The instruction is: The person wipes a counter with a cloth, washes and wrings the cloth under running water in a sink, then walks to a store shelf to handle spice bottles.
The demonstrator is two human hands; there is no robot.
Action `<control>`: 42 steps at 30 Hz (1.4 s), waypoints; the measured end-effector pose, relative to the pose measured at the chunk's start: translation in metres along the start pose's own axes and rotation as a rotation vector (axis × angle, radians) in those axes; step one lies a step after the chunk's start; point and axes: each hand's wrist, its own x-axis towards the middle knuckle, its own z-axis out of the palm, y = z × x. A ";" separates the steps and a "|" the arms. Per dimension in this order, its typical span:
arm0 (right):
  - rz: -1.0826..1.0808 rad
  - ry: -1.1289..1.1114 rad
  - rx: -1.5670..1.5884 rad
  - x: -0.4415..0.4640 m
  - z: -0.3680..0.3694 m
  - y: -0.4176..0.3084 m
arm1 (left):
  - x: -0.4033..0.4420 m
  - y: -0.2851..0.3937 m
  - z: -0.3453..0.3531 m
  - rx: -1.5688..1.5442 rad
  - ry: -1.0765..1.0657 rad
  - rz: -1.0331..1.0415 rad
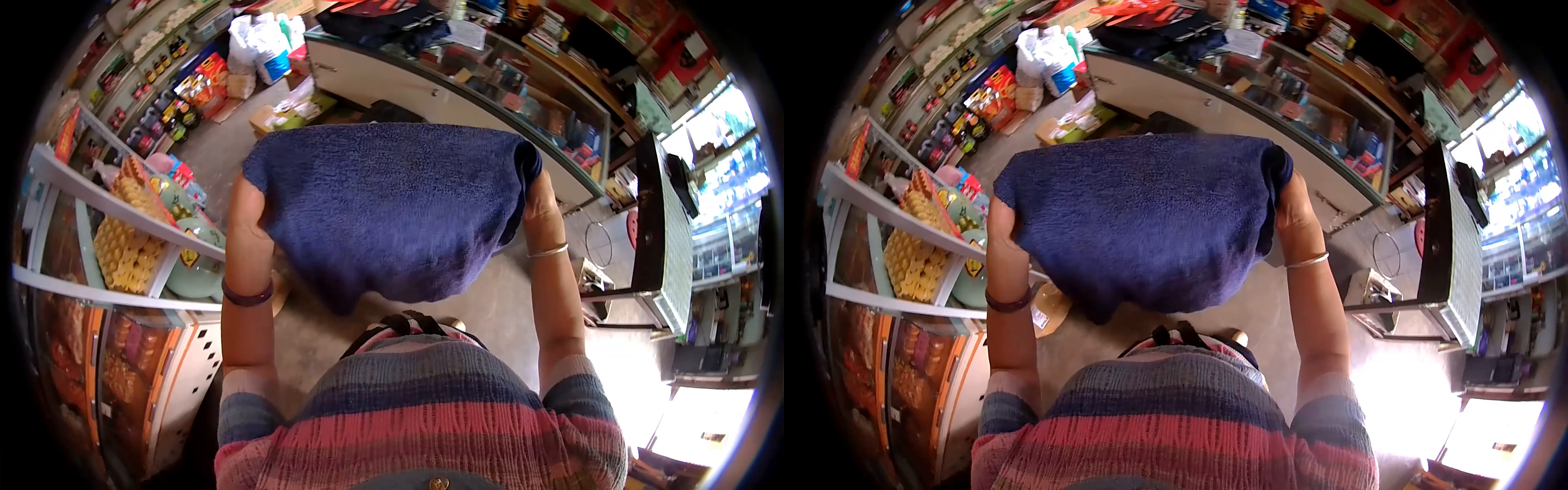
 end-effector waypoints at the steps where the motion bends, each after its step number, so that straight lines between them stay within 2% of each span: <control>1: 0.038 0.027 -0.006 0.003 0.013 0.011 | -0.004 0.006 -0.012 -0.035 -0.010 0.022; 2: 0.056 -0.058 0.029 0.000 0.028 0.023 | -0.010 0.008 -0.020 -0.145 -0.054 -0.085; 4: 0.103 -0.245 0.106 -0.017 0.070 0.047 | -0.033 -0.003 -0.033 0.064 0.120 0.043; 6: 0.274 -0.349 0.157 -0.013 0.075 0.096 | -0.057 -0.022 -0.041 0.011 0.124 -0.060; 8: 0.310 -0.448 0.052 -0.027 0.107 0.138 | -0.067 -0.037 -0.045 0.008 0.142 -0.168; 10: 0.518 -0.490 -0.089 -0.029 0.107 0.181 | -0.067 -0.043 -0.056 0.064 -0.004 -0.243; 12: 0.819 -0.521 -0.086 -0.020 0.119 0.212 | -0.061 -0.053 -0.071 0.100 -0.025 -0.303; 13: 0.858 -0.587 -0.078 -0.017 0.127 0.225 | -0.056 -0.054 -0.080 0.119 0.015 -0.289; 16: 1.003 -0.506 0.104 0.014 0.153 0.251 | -0.037 -0.048 -0.108 0.149 0.094 -0.202; 20: 0.833 -0.456 0.161 0.077 0.188 0.278 | -0.006 -0.024 -0.167 -0.060 0.278 -0.118; 21: 0.788 -0.459 0.160 0.096 0.202 0.279 | 0.005 -0.025 -0.187 0.040 0.369 -0.106; 24: 0.637 -0.522 0.082 0.159 0.254 0.288 | 0.043 -0.039 -0.253 -0.012 0.648 -0.212; 25: 0.573 -0.568 0.001 0.175 0.271 0.297 | 0.061 -0.028 -0.244 -0.137 0.712 -0.261; 26: 0.503 -0.611 -0.072 0.190 0.292 0.305 | 0.078 -0.012 -0.233 -0.288 0.605 -0.224; 27: 0.084 -0.881 -0.423 0.206 0.311 0.315 | 0.096 0.003 -0.220 -0.434 0.487 -0.187; 28: -0.210 -1.065 -0.611 0.213 0.341 0.304 | 0.120 0.014 -0.217 -0.576 0.359 -0.148; 30: -0.187 -1.451 -0.797 0.223 0.379 0.291 | 0.164 0.040 -0.218 -0.617 0.266 -0.085; 32: -0.487 -1.581 -0.969 0.244 0.395 0.294 | 0.203 0.066 -0.229 -0.590 0.243 -0.030; 35: -0.400 -1.747 -0.767 0.297 0.428 0.267 | 0.243 0.093 -0.252 -0.540 0.245 -0.004; 38: -0.377 -1.617 -0.659 0.338 0.467 0.249 | 0.271 0.108 -0.277 -0.505 0.261 -0.020; 39: -0.507 -1.489 -0.633 0.348 0.481 0.245 | 0.279 0.108 -0.286 -0.495 0.266 -0.032; 42: -0.490 -1.393 -0.207 0.373 0.529 0.228 | 0.313 0.119 -0.316 -0.461 0.265 -0.066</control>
